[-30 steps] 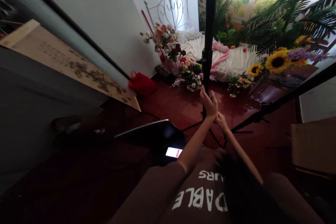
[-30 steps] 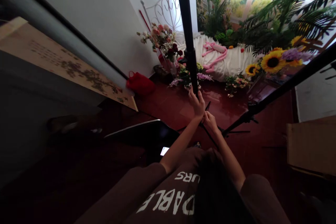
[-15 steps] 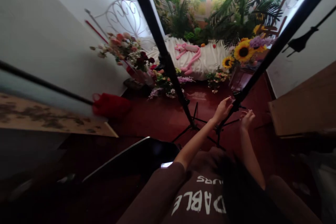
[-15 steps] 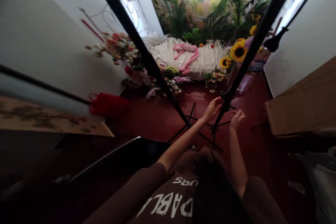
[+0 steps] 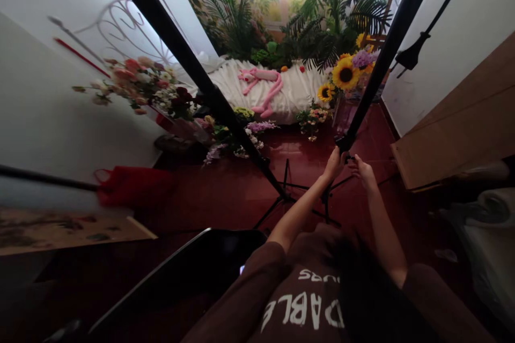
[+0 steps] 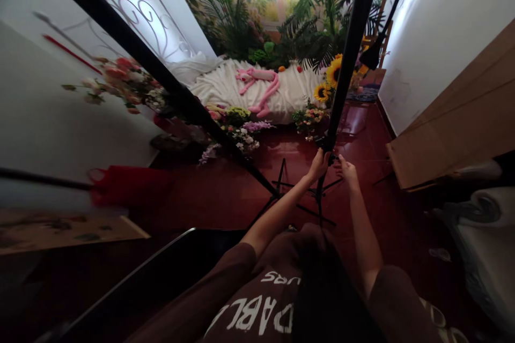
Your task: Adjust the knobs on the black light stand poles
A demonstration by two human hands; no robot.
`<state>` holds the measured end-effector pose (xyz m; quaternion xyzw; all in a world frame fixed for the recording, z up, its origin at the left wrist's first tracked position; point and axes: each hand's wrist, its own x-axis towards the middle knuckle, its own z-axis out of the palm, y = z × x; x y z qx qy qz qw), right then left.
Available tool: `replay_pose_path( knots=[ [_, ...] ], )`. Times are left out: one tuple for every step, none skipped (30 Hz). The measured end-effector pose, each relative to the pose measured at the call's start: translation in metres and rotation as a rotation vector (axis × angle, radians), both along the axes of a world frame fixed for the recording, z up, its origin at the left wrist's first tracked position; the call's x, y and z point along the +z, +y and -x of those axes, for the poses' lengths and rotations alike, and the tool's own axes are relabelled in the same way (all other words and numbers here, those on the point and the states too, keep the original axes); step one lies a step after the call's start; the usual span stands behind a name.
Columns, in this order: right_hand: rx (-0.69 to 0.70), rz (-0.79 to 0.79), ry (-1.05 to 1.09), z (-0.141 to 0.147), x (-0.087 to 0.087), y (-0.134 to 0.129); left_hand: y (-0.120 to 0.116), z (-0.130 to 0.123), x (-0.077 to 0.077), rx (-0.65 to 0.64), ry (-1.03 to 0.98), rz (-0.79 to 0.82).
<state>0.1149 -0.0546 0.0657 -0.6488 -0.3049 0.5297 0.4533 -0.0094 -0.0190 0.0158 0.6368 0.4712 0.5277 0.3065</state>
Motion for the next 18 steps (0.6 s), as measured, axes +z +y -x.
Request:
replay_pose_path(
  knots=[
    [0.019,0.016,-0.015,-0.001,0.001,0.001,0.001,0.0,0.0,-0.003,0.012,-0.007],
    [0.028,0.02,-0.039,-0.001,0.002,0.003,0.001,0.0,0.0,-0.009,0.023,-0.012],
    [0.031,0.017,-0.065,-0.001,0.003,0.005,0.002,0.001,0.001,-0.017,0.034,-0.017],
    [0.033,0.012,-0.086,-0.001,0.003,0.007,0.002,0.001,0.001,-0.025,0.042,-0.021],
    [0.042,0.004,-0.091,-0.001,0.003,0.009,0.003,0.001,0.002,-0.032,0.048,-0.023],
    [0.06,-0.006,-0.077,-0.002,0.003,0.011,0.003,0.001,0.002,-0.034,0.051,-0.023],
    [0.086,-0.019,-0.047,-0.002,0.002,0.013,0.003,0.0,0.003,-0.031,0.052,-0.02],
    [0.118,-0.038,-0.015,-0.003,0.001,0.015,0.003,0.0,0.003,-0.026,0.053,-0.015],
    [0.149,-0.064,0.013,-0.005,-0.001,0.016,0.003,0.0,0.004,-0.02,0.053,-0.011],
    [0.173,-0.094,0.03,-0.007,-0.003,0.016,0.003,0.0,0.004,-0.014,0.052,-0.007],
    [0.187,-0.131,0.036,-0.009,-0.005,0.016,0.003,-0.001,0.005,-0.011,0.051,-0.004],
    [0.192,-0.179,0.033,-0.012,-0.008,0.016,0.003,-0.001,0.006,-0.01,0.05,-0.003],
    [0.198,-0.234,0.022,-0.014,-0.011,0.016,0.002,-0.001,0.006,-0.01,0.049,-0.004],
    [0.208,-0.298,0.003,-0.017,-0.014,0.016,0.002,-0.001,0.007,-0.011,0.047,-0.005],
    [0.224,-0.367,-0.024,-0.02,-0.017,0.016,0.002,-0.001,0.008,-0.013,0.046,-0.004],
    [0.242,-0.436,-0.062,-0.023,-0.019,0.015,0.002,-0.001,0.008,-0.015,0.044,-0.002],
    [0.253,-0.503,-0.111,-0.026,-0.021,0.015,0.001,-0.001,0.009,-0.016,0.043,0.003],
    [0.253,-0.56,-0.167,-0.029,-0.022,0.015,0.001,-0.001,0.009,-0.018,0.042,0.009]
  ],
)
